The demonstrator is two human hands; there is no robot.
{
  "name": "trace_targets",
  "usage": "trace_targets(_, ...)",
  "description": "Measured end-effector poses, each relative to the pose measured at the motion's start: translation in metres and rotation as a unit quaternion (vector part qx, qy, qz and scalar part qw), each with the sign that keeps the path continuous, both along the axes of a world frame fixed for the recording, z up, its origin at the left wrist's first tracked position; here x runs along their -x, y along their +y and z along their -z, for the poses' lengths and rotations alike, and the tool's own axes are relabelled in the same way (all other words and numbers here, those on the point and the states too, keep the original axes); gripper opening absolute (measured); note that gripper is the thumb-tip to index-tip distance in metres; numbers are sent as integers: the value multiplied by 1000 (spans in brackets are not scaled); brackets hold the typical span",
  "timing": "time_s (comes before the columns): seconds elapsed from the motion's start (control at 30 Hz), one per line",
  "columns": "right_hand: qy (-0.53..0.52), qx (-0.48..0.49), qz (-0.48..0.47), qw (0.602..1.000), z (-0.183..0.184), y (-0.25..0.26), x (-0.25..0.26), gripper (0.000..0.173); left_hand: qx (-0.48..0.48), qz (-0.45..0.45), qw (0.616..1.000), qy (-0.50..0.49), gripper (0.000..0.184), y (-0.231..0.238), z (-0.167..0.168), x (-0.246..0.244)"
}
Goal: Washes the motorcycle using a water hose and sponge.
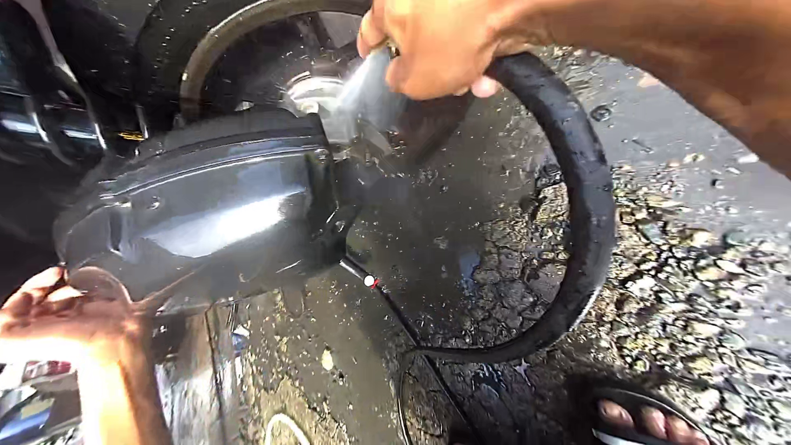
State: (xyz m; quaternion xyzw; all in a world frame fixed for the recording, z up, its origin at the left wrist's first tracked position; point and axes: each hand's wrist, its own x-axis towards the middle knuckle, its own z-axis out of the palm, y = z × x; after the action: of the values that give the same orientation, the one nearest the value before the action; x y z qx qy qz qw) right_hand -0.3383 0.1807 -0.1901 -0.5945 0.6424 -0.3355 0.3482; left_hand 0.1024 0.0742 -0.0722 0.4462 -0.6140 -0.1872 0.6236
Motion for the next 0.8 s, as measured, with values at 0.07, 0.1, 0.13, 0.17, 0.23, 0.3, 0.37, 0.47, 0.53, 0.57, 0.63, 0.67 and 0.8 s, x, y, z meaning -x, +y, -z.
trace_targets(0.07,14,-39,10,999,12,7,11,34,-20,9,1000,-2,40,3,0,5)
trace_targets(0.1,20,-45,18,999,20,11,19,36,-26,4,1000,-7,38,5,1,8)
trace_targets(0.13,29,-50,18,998,26,18,27,38,-30,-6,1000,-8,37,6,4,13)
trace_targets(0.17,32,-54,13,998,25,29,34,39,-36,-3,999,-9,36,10,5,20)
trace_targets(0.23,0,-23,-12,1000,4,48,39,44,-39,-14,999,-21,34,15,3,27)
trace_targets(0.3,-41,49,-49,997,-23,54,36,45,-53,-59,997,-1,30,10,-5,31)
trace_targets(0.37,-56,89,-82,991,-63,52,24,40,-97,-112,989,22,23,3,-16,39)
trace_targets(0.47,-58,74,-108,990,-133,46,-24,25,-178,-131,974,54,36,3,-43,53)
trace_targets(0.53,-55,73,-150,985,-169,31,-65,24,-219,-128,965,69,49,3,-62,59)
trace_targets(0.57,-61,81,-170,980,-182,21,-87,26,-240,-131,958,80,55,1,-72,60)
trace_targets(0.63,-111,87,-191,972,-202,-3,-130,21,-270,-150,947,93,59,-2,-89,64)
trace_targets(0.67,-164,88,-187,964,-207,-17,-151,17,-279,-154,942,103,58,-3,-97,68)
trace_targets(0.8,-426,95,-161,885,-201,-62,-221,40,-326,-110,933,107,54,0,-113,80)
